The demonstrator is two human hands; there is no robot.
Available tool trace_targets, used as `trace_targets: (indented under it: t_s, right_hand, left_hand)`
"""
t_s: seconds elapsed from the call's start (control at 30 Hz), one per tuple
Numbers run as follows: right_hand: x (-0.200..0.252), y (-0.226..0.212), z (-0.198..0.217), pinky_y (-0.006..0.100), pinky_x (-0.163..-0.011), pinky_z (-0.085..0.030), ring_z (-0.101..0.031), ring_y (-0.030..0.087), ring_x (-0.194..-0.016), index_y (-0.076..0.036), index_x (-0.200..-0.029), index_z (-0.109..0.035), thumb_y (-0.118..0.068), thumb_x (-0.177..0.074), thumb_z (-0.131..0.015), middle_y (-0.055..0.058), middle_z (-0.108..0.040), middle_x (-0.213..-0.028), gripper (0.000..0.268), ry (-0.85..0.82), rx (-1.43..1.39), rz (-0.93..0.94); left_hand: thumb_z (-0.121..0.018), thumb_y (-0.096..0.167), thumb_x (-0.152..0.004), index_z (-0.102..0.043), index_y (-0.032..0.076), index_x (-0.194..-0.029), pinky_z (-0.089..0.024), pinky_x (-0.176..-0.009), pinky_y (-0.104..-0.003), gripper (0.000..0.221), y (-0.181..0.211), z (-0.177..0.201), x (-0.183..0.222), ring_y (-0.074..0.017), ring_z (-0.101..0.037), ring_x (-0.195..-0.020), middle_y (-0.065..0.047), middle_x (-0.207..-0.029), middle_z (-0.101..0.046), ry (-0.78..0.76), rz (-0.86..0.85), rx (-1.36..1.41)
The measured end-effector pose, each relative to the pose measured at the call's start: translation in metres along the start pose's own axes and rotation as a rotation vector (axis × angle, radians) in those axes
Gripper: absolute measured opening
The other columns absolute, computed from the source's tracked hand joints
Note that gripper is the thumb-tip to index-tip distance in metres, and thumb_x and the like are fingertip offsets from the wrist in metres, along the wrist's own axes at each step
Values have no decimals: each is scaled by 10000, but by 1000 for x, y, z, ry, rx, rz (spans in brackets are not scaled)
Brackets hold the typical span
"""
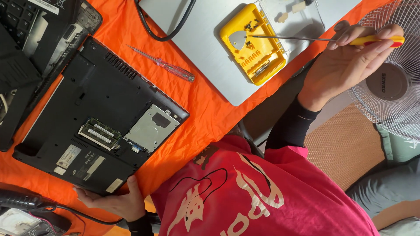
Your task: Removing screws from the bottom of a laptop for repair or disassembly.
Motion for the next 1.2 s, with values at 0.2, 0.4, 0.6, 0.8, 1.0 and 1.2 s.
trace_targets:
  t_s: [0.2, 0.4, 0.6, 0.8, 1.0, 1.2]
  right_hand:
    - [-1, 3, -1, 270, -605, -317, -404, 184, -642, -93, -1167, -425, -290, -1231, -399, 121, -432, -769, 208, -3, -4, -14]
    - [-4, 4, 0, 280, -621, -329, -412, 189, -638, -102, -1162, -420, -298, -1228, -377, 120, -431, -763, 212, -15, -1, -17]
    - [-5, 4, 1, 277, -620, -334, -416, 188, -634, -101, -1163, -415, -282, -1232, -367, 117, -441, -762, 199, -14, 2, -14]
    - [-6, 3, -2, 278, -612, -340, -421, 192, -631, -107, -1156, -416, -302, -1222, -362, 127, -459, -769, 214, -29, 4, -2]
    - [-7, 1, -5, 284, -624, -359, -421, 194, -640, -103, -1163, -422, -299, -1217, -376, 111, -437, -789, 208, -38, 16, 6]
    - [-7, 0, -4, 282, -612, -352, -422, 199, -646, -94, -1179, -429, -301, -1216, -387, 116, -429, -793, 215, -31, 23, 10]
  left_hand:
    - [-754, 539, -974, 23, 10, -1632, -226, -1316, -514, 1148, -2, -1, 1, -404, -201, -1609, -231, -1712, -111, -1, -8, -7]
    - [-786, 504, -974, 25, 8, -1626, -202, -1297, -516, 1153, -7, -2, 3, -404, -181, -1613, -224, -1703, -112, -10, 4, -26]
    - [-803, 470, -972, 26, 7, -1624, -206, -1321, -520, 1152, -5, -2, 2, -405, -167, -1615, -225, -1706, -105, -14, 9, -33]
    - [-819, 449, -974, 21, 7, -1624, -202, -1311, -514, 1150, -2, -1, 0, -403, -173, -1615, -228, -1701, -116, -15, 21, -26]
    - [-820, 447, -964, 27, 12, -1625, -204, -1337, -516, 1159, -4, -1, 2, -402, -166, -1618, -227, -1707, -114, -15, 26, -9]
    - [-813, 474, -962, 30, 12, -1626, -194, -1327, -513, 1169, -5, -2, 2, -404, -165, -1618, -233, -1711, -109, -10, 28, -9]
Point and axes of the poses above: each hand's wrist, its own x-axis away from the middle knuckle, its own z-axis out of the back of the hand, y = z × x, the point moved 6 cm from there along -x, towards the middle knuckle
